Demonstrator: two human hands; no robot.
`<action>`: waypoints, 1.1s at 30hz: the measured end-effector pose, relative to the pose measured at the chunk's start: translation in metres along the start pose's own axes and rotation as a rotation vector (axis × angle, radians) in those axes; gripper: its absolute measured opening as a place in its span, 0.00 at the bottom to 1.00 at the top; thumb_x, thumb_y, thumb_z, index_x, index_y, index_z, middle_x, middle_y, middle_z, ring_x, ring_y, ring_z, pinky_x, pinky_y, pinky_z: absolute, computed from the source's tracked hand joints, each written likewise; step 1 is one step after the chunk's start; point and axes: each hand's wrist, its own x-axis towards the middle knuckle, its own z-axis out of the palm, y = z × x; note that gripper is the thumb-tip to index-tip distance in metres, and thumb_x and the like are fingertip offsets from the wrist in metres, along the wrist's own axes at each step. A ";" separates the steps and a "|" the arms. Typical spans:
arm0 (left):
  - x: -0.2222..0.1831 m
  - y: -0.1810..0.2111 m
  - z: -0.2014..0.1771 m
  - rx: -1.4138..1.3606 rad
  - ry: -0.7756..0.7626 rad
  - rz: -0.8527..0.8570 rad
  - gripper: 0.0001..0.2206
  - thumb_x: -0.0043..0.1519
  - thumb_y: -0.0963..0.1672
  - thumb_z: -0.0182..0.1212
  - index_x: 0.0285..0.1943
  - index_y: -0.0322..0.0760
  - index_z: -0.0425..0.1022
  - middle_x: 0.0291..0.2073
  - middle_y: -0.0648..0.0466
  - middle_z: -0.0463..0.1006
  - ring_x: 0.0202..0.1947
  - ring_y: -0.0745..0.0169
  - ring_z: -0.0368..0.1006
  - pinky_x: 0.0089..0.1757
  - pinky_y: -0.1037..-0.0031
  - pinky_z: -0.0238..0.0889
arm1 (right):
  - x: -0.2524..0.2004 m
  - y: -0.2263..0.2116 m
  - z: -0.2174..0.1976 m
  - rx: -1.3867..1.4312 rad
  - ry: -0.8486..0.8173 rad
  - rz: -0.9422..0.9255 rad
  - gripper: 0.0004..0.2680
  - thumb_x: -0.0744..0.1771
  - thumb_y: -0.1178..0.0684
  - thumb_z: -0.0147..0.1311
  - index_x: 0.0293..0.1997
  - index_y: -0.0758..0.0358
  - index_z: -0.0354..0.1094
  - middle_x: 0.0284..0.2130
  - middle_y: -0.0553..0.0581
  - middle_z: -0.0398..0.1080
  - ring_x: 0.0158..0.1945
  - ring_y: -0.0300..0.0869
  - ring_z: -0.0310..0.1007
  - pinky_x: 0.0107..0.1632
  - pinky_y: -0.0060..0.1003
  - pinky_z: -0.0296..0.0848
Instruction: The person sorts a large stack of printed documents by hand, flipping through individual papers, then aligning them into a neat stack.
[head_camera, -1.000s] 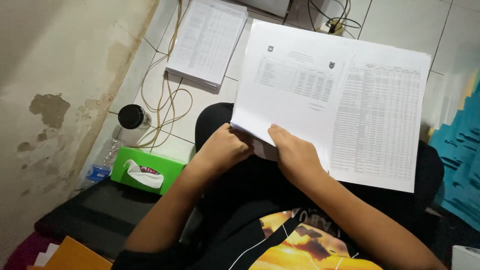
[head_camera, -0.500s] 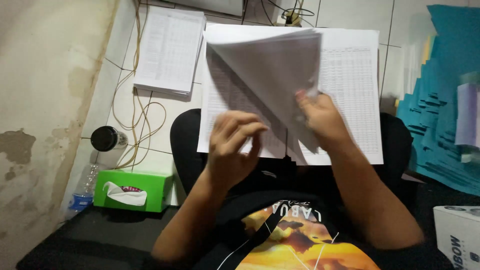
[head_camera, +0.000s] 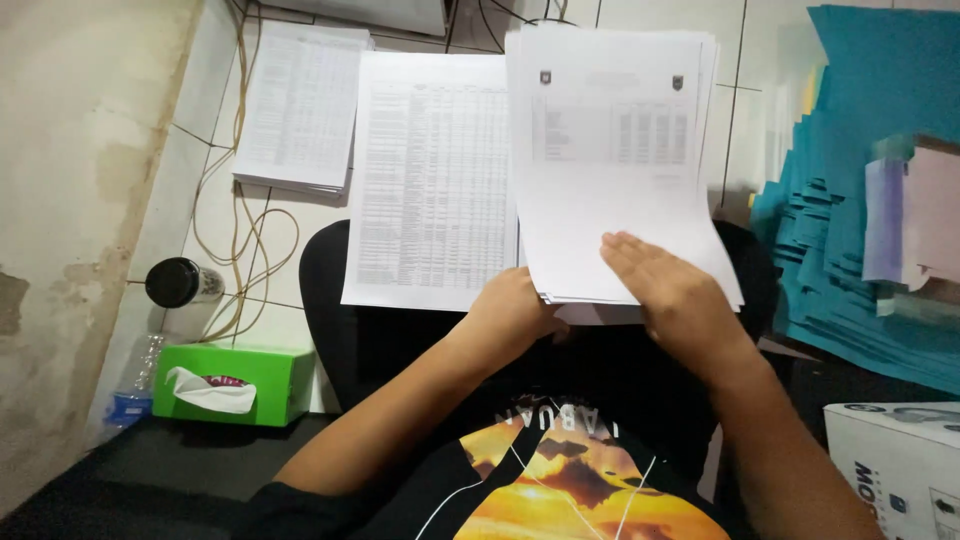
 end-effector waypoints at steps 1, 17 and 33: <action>-0.001 0.002 -0.002 0.003 -0.002 -0.001 0.13 0.47 0.43 0.75 0.35 0.30 0.80 0.24 0.46 0.78 0.28 0.43 0.76 0.32 0.58 0.69 | -0.013 0.004 0.013 0.003 0.003 0.000 0.14 0.70 0.63 0.43 0.61 0.64 0.70 0.54 0.65 0.75 0.57 0.55 0.75 0.55 0.47 0.76; -0.013 0.004 0.025 0.143 0.253 0.108 0.05 0.59 0.43 0.62 0.30 0.43 0.76 0.25 0.59 0.78 0.32 0.63 0.75 0.40 0.72 0.62 | -0.051 0.018 0.054 0.073 -0.313 0.033 0.22 0.68 0.54 0.39 0.75 0.61 0.53 0.68 0.65 0.60 0.70 0.55 0.60 0.71 0.49 0.59; -0.024 -0.013 0.028 -0.077 0.440 0.050 0.03 0.64 0.42 0.61 0.41 0.38 0.76 0.36 0.51 0.80 0.40 0.54 0.80 0.44 0.69 0.72 | -0.040 0.019 0.049 0.161 -0.283 0.206 0.17 0.69 0.46 0.47 0.66 0.52 0.67 0.61 0.55 0.70 0.62 0.51 0.71 0.62 0.45 0.71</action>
